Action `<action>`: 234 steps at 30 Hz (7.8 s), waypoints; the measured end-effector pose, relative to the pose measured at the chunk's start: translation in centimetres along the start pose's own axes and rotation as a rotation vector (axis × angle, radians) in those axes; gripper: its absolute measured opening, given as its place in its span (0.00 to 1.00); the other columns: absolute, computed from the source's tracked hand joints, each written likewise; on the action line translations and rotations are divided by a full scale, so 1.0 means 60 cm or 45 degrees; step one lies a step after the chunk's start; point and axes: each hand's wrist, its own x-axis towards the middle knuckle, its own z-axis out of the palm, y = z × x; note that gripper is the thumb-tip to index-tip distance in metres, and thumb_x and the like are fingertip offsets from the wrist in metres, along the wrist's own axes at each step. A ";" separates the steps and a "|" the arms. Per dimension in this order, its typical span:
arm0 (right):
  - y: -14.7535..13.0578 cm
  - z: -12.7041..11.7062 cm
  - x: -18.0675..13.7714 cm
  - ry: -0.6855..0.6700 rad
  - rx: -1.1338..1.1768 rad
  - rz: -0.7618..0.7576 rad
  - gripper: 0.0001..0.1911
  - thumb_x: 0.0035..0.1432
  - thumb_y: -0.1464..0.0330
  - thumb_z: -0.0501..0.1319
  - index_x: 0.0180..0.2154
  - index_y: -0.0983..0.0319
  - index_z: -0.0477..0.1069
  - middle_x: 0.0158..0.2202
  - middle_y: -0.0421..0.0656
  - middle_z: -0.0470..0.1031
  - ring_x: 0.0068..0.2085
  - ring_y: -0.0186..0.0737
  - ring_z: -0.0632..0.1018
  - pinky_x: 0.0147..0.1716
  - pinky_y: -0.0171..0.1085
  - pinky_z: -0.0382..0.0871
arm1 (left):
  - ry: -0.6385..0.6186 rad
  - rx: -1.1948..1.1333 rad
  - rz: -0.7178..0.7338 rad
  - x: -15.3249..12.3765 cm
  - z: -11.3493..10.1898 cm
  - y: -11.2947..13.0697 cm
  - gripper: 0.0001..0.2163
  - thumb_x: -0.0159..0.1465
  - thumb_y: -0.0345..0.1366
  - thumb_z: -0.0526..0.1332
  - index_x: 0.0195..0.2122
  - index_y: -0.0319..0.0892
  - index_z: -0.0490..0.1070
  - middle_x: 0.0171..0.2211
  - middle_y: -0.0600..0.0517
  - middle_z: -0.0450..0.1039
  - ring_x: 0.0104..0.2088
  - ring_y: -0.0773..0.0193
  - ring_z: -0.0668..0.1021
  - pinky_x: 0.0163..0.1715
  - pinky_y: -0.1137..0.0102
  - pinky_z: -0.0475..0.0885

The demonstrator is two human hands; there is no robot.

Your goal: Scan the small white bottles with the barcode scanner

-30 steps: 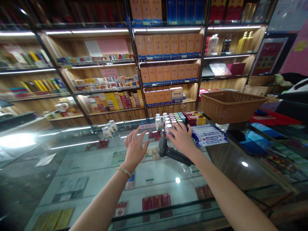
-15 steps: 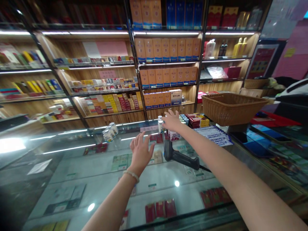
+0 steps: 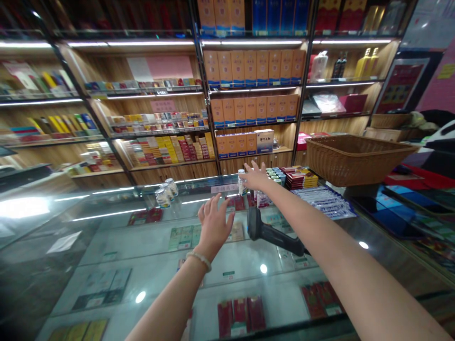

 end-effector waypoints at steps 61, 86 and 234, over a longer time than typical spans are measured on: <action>-0.029 -0.053 -0.187 0.562 0.521 0.202 0.28 0.64 0.45 0.56 0.27 0.57 0.82 0.65 0.45 0.71 0.69 0.61 0.59 0.63 0.60 0.48 | 0.330 -0.220 0.138 0.005 -0.032 0.011 0.16 0.62 0.47 0.68 0.49 0.49 0.77 0.67 0.45 0.64 0.68 0.47 0.62 0.69 0.48 0.53; 0.000 -0.012 -0.264 0.590 0.122 -0.163 0.22 0.66 0.51 0.59 0.57 0.49 0.74 0.76 0.43 0.46 0.74 0.61 0.46 0.67 0.60 0.40 | 0.167 -0.249 0.146 0.014 -0.040 -0.004 0.08 0.65 0.43 0.65 0.36 0.47 0.81 0.71 0.50 0.61 0.70 0.45 0.59 0.70 0.43 0.52; -0.053 -0.046 -0.356 0.027 0.626 0.029 0.27 0.58 0.59 0.62 0.57 0.59 0.64 0.49 0.49 0.82 0.47 0.57 0.83 0.38 0.41 0.69 | 0.316 -0.036 -0.197 0.006 -0.039 -0.050 0.18 0.59 0.46 0.72 0.50 0.53 0.79 0.71 0.44 0.57 0.69 0.41 0.61 0.68 0.43 0.51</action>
